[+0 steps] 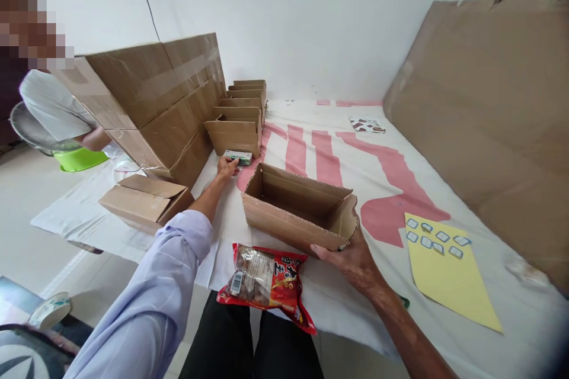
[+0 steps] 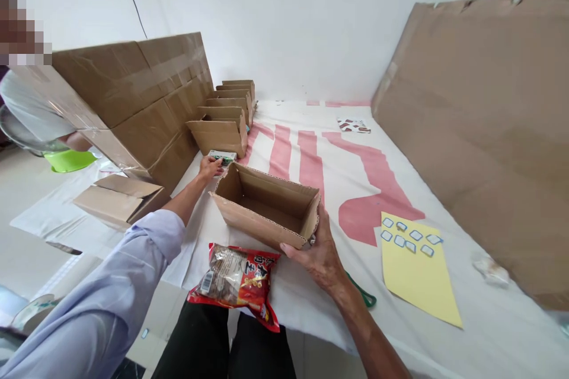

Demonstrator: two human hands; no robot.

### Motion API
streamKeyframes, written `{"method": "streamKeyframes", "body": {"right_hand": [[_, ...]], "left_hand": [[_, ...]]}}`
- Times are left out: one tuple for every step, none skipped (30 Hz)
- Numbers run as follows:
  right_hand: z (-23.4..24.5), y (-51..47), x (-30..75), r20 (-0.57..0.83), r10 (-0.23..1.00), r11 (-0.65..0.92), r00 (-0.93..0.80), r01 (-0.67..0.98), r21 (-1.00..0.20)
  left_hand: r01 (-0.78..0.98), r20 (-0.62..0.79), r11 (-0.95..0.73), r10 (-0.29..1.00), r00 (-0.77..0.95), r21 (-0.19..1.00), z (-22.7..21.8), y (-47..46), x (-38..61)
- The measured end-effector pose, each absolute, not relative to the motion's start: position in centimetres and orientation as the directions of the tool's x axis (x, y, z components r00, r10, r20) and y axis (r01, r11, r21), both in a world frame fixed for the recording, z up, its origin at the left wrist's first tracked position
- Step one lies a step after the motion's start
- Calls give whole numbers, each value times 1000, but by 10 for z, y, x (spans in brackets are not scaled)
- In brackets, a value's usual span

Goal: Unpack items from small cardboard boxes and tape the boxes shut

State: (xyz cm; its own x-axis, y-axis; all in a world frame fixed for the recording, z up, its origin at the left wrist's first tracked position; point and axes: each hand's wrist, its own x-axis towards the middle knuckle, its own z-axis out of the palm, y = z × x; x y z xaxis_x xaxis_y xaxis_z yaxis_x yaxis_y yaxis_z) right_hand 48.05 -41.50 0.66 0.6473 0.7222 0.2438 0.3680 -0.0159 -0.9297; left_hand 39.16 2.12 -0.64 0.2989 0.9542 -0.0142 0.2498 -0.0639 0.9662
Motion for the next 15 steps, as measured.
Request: {"method": "streamKeyframes", "body": {"right_hand": [[7, -414, 481, 244, 725, -16, 644, 371, -929], [7, -412, 482, 245, 726, -19, 643, 374, -927], [7, -409, 484, 244, 727, -22, 642, 377, -926], [7, -405, 486, 246, 728, -19, 640, 377, -926], [7, -399, 488, 250, 731, -8, 635, 374, -928], [7, -392, 490, 258, 736, 13, 626, 368, -930], [8, -383, 492, 269, 743, 39, 613, 362, -932], [9, -372, 495, 283, 749, 66, 599, 357, -932], [11, -359, 496, 295, 756, 88, 584, 356, -930], [14, -345, 497, 304, 765, 105, 568, 356, -929], [17, -329, 498, 308, 779, 117, 546, 357, -927], [21, -312, 498, 309, 798, 127, 518, 356, -926], [25, -294, 498, 309, 818, 139, 484, 356, -924], [28, -276, 498, 312, 842, 148, 440, 368, -918], [31, -257, 498, 318, 861, 153, 398, 394, -907]], "left_hand": [[238, -16, -60, 952, 306, 969, -3, 15, 385], [227, -15, -58, 952, 307, 972, -1, 7, 375], [217, -7, -62, 952, 305, 974, 1, -4, 363], [207, 10, -77, 952, 306, 975, 2, -17, 348], [198, 34, -99, 951, 309, 975, 2, -32, 331], [194, 60, -125, 949, 310, 973, 1, -48, 313], [194, 88, -154, 946, 312, 969, -1, -65, 295], [198, 115, -187, 939, 325, 962, -3, -82, 279], [206, 137, -217, 928, 347, 954, -5, -98, 265], [213, 156, -253, 909, 388, 944, -7, -112, 255], [221, 170, -288, 885, 434, 932, -7, -123, 249], [229, 181, -321, 860, 477, 919, -7, -131, 246], [238, 188, -350, 837, 515, 906, -5, -134, 248], [251, 192, -375, 819, 542, 893, -3, -134, 252], [266, 193, -394, 807, 558, 880, -1, -130, 258]]}}
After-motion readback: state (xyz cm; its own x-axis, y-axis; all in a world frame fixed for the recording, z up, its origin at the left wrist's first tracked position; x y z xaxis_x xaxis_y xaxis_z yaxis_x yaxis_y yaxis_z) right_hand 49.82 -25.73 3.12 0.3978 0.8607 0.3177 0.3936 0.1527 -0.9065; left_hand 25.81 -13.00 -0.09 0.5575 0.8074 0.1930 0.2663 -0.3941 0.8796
